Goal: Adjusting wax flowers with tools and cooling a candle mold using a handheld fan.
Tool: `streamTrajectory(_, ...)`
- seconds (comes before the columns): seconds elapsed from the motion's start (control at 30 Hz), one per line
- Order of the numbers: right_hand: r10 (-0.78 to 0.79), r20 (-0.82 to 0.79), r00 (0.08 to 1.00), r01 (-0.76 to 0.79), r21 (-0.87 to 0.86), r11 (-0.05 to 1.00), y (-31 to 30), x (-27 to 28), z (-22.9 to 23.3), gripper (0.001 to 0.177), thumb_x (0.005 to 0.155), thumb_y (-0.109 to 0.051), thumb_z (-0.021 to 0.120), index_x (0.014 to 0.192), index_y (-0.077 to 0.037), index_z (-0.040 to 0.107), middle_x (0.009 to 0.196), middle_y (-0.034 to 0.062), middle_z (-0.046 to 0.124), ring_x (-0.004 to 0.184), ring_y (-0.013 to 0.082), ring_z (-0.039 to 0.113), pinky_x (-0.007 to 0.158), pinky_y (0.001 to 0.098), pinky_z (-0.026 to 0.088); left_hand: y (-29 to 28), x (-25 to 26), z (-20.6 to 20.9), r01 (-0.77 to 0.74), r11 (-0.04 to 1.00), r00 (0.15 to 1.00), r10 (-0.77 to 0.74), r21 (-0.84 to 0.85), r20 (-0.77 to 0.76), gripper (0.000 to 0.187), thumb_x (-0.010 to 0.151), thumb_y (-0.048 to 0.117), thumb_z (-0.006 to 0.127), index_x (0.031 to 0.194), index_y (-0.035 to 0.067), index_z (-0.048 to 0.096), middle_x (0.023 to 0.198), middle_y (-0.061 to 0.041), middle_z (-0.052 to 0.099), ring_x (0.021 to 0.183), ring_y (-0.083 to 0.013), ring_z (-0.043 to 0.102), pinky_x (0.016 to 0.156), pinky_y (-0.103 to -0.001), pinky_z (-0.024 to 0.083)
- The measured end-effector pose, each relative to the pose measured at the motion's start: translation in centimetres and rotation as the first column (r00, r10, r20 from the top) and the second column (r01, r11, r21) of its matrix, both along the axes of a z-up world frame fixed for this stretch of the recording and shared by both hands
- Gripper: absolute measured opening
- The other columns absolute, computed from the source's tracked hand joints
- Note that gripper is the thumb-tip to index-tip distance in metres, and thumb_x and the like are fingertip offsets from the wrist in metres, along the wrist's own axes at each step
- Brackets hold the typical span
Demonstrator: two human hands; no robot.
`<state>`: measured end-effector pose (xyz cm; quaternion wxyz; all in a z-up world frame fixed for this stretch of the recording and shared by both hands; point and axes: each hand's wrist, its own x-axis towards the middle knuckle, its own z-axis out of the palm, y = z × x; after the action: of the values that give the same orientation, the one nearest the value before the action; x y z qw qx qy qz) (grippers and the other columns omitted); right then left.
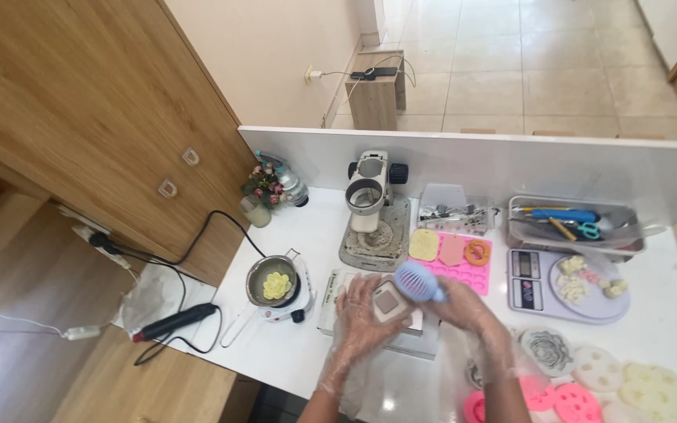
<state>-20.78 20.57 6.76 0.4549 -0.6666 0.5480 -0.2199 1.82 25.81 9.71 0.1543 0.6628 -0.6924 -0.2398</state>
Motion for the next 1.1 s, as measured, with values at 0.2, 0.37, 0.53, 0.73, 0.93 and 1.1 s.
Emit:
streamTrajectory(0.2, 0.128, -0.122, 0.984, -0.111, 0.134, 0.985, 0.5, -1.1, -0.5, 0.049, 0.075, -0.02, 0.083, 0.122, -0.013, 0.071, 0.109, 0.0089, 0.08, 0.1, 0.0197, 0.077, 0.093, 0.0337, 0.058, -0.1, 0.6, -2.0, 0.033, 0.992, 0.999, -0.034, -0.12, -0.003, 0.11, 0.068, 0.069, 0.081, 0.154, 0.019, 0.036, 0.157, -0.008, 0.039, 0.154, -0.0292, 0.023, 0.124, -0.054, 0.01)
streamTrajectory(0.37, 0.117, -0.078, 0.99, -0.121, -0.054, 0.991, 0.7, -0.2, -0.7, 0.044, 0.077, -0.024, 0.082, 0.118, -0.01, 0.073, 0.108, 0.0135, 0.079, 0.1, 0.0247, 0.075, 0.091, 0.0367, 0.056, -0.1, 0.8, -3.2, 0.043, 0.987, 0.999, -0.041, -0.158, 0.016, 0.11, 0.066, 0.067, 0.083, 0.154, 0.019, 0.037, 0.156, -0.009, 0.04, 0.153, -0.0297, 0.024, 0.123, -0.056, 0.01)
streamTrajectory(0.53, -0.03, -0.048, 0.998, 0.031, 0.012, 0.999, 1.4, 0.6, 1.2, 0.042, 0.082, -0.032, 0.076, 0.118, -0.011, 0.073, 0.104, 0.016, 0.079, 0.097, 0.0269, 0.077, 0.088, 0.0405, 0.056, 0.0, 0.8, -2.6, 0.056, 0.985, 0.998, -0.056, -0.164, 0.007, 0.111, 0.069, 0.069, 0.083, 0.155, 0.017, 0.035, 0.158, -0.011, 0.038, 0.153, -0.0309, 0.023, 0.122, -0.058, 0.011)
streamTrajectory(0.73, -0.061, -0.081, 0.995, 0.059, -0.029, 0.998, 1.0, 1.3, 2.0, 0.037, 0.082, -0.025, 0.074, 0.116, -0.009, 0.073, 0.104, 0.0196, 0.077, 0.097, 0.031, 0.075, 0.087, 0.0413, 0.056, -0.4, 1.1, -3.6, 0.045, 0.982, 0.999, -0.042, -0.181, 0.019, 0.11, 0.066, 0.068, 0.083, 0.154, 0.019, 0.037, 0.155, -0.01, 0.038, 0.152, -0.0305, 0.025, 0.122, -0.059, 0.01)
streamTrajectory(0.93, 0.191, -0.147, 0.97, -0.193, 0.001, 0.981, 2.0, 1.1, 3.4, 0.044, 0.075, -0.03, 0.084, 0.113, -0.01, 0.073, 0.105, 0.0187, 0.076, 0.095, 0.0295, 0.075, 0.085, 0.041, 0.056, -0.3, 1.0, -3.7, 0.059, 0.985, 0.998, -0.055, -0.159, 0.031, 0.111, 0.068, 0.072, 0.08, 0.155, 0.02, 0.035, 0.157, -0.009, 0.038, 0.154, -0.0297, 0.024, 0.124, -0.058, 0.01)
streamTrajectory(1.1, 0.029, -0.08, 0.996, -0.032, -0.029, 0.999, 2.0, 0.8, 3.6, 0.043, 0.076, -0.024, 0.078, 0.117, -0.012, 0.073, 0.101, 0.0169, 0.077, 0.094, 0.0291, 0.075, 0.084, 0.0415, 0.056, -0.4, 1.1, -3.7, 0.062, 0.988, 0.997, -0.056, -0.144, 0.047, 0.114, 0.067, 0.072, 0.081, 0.156, 0.02, 0.031, 0.159, -0.01, 0.033, 0.154, -0.0311, 0.019, 0.123, -0.057, 0.005)
